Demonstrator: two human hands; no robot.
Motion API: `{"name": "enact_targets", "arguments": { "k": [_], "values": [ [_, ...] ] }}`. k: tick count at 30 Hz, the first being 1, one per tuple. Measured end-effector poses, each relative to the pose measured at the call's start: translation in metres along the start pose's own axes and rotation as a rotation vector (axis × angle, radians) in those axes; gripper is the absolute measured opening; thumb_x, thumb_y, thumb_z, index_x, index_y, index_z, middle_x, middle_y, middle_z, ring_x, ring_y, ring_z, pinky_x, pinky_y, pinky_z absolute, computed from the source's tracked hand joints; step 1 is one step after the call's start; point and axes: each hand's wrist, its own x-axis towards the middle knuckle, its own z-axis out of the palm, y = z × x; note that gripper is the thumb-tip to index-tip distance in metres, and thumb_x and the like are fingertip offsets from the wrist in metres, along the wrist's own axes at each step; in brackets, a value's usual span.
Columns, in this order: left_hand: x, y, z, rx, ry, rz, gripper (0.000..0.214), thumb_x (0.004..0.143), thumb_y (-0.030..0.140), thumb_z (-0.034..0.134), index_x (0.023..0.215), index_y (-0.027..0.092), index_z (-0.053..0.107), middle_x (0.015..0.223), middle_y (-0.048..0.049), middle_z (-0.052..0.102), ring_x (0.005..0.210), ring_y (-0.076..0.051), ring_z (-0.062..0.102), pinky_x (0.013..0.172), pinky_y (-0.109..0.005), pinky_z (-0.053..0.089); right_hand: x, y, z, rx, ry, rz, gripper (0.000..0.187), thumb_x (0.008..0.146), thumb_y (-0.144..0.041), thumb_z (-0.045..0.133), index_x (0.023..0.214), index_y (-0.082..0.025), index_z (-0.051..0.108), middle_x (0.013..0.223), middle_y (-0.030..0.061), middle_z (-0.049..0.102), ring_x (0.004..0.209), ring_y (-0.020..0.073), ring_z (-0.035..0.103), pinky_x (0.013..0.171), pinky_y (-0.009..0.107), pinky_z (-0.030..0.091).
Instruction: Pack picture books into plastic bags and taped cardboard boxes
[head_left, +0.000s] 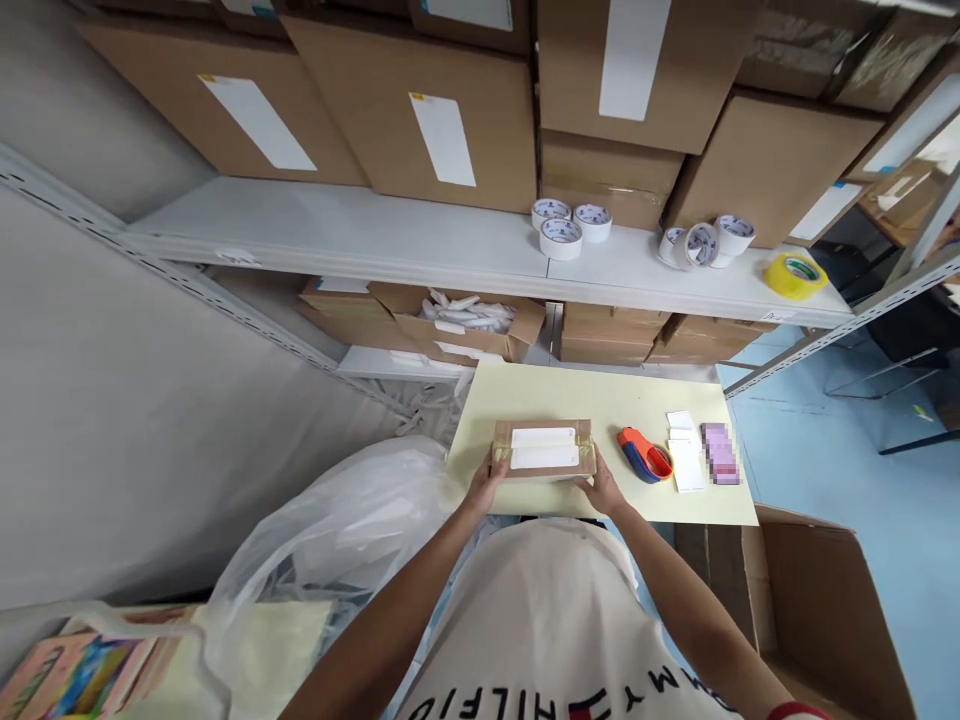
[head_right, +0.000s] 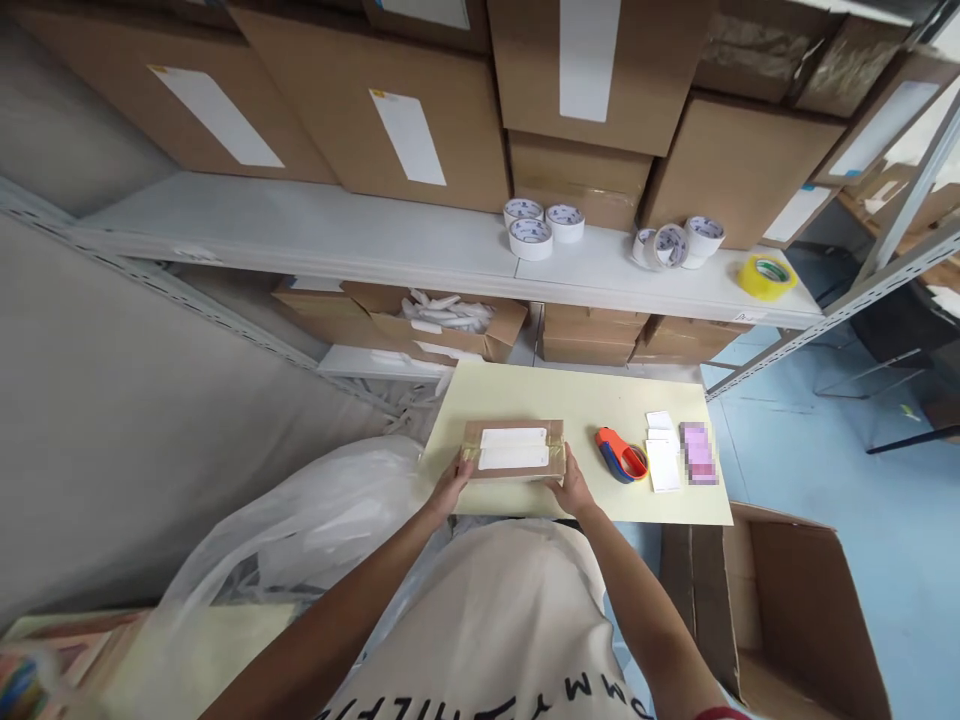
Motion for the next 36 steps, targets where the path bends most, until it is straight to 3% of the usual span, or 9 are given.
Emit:
{"name": "enact_targets", "arguments": {
  "k": [4,7,13,18,22,28,33,36],
  "values": [
    [0.01,0.008,-0.012,0.037,-0.114,0.01,0.079,0.058,0.068,0.07,0.119,0.018,0.061,0.119,-0.0112,0.069,0.114,-0.031,0.061,0.093,-0.039,0.05,0.005,-0.018,-0.012,0.177,0.078,0.032,0.058,0.077,-0.04,0.065,0.13,-0.02,0.053,0.125,0.0135,0.063,0.112,0.0315,0.061,0.093,0.049,0.051],
    [0.018,0.009,-0.017,0.084,-0.102,0.032,0.08,0.055,0.057,0.076,0.121,0.016,0.057,0.118,-0.0126,0.068,0.103,-0.028,0.066,0.084,-0.039,0.054,0.007,-0.034,-0.023,0.239,0.132,0.115,0.045,0.079,-0.05,0.061,0.112,-0.019,0.063,0.112,0.0124,0.069,0.096,0.0283,0.066,0.084,0.043,0.053],
    [0.03,0.005,-0.019,0.246,-0.069,0.022,0.052,0.067,0.048,0.067,0.107,0.015,0.062,0.113,-0.0153,0.07,0.098,-0.028,0.068,0.085,-0.039,0.053,0.006,-0.044,-0.008,0.385,0.273,0.336,0.056,0.07,-0.06,0.067,0.107,-0.018,0.059,0.105,0.0134,0.071,0.092,0.0257,0.068,0.08,0.038,0.055],
    [0.04,0.008,-0.022,0.368,-0.09,0.004,0.041,0.075,0.039,0.062,0.111,0.019,0.065,0.11,-0.0103,0.073,0.1,-0.028,0.068,0.088,-0.038,0.052,0.006,-0.048,0.005,0.479,0.235,0.358,0.06,0.061,-0.05,0.075,0.109,-0.018,0.059,0.114,0.014,0.069,0.099,0.0262,0.067,0.08,0.037,0.055],
    [0.048,0.006,-0.021,0.366,-0.121,0.013,0.041,0.071,0.033,0.065,0.108,0.016,0.067,0.11,-0.0113,0.073,0.102,-0.028,0.067,0.087,-0.037,0.053,0.013,-0.054,0.006,0.43,0.195,0.345,0.054,0.067,-0.05,0.068,0.112,-0.021,0.063,0.108,0.0102,0.071,0.097,0.0255,0.066,0.077,0.037,0.056],
    [0.055,-0.007,-0.018,0.389,-0.099,-0.012,0.045,0.074,0.037,0.064,0.114,0.015,0.064,0.119,-0.0147,0.067,0.115,-0.031,0.06,0.101,-0.041,0.045,0.02,-0.05,0.008,0.319,0.265,0.359,0.05,0.074,-0.046,0.062,0.118,-0.021,0.064,0.114,0.0097,0.069,0.099,0.0255,0.064,0.081,0.038,0.055],
    [0.045,-0.012,-0.013,0.452,0.026,0.054,0.061,0.075,0.04,0.065,0.129,0.014,0.053,0.136,-0.0193,0.054,0.134,-0.036,0.043,0.113,-0.049,0.031,0.017,-0.041,0.018,0.274,0.273,0.37,0.06,0.08,-0.048,0.059,0.132,-0.019,0.055,0.125,0.0129,0.063,0.106,0.0258,0.061,0.09,0.042,0.053],
    [0.037,-0.005,-0.011,0.516,0.096,0.133,0.069,0.078,0.041,0.063,0.137,0.014,0.043,0.146,-0.0203,0.043,0.141,-0.035,0.032,0.118,-0.05,0.022,0.005,-0.035,0.012,0.197,0.325,0.363,0.063,0.083,-0.052,0.056,0.135,-0.018,0.052,0.133,0.0167,0.055,0.115,0.0279,0.058,0.095,0.044,0.05]
  ]
}}
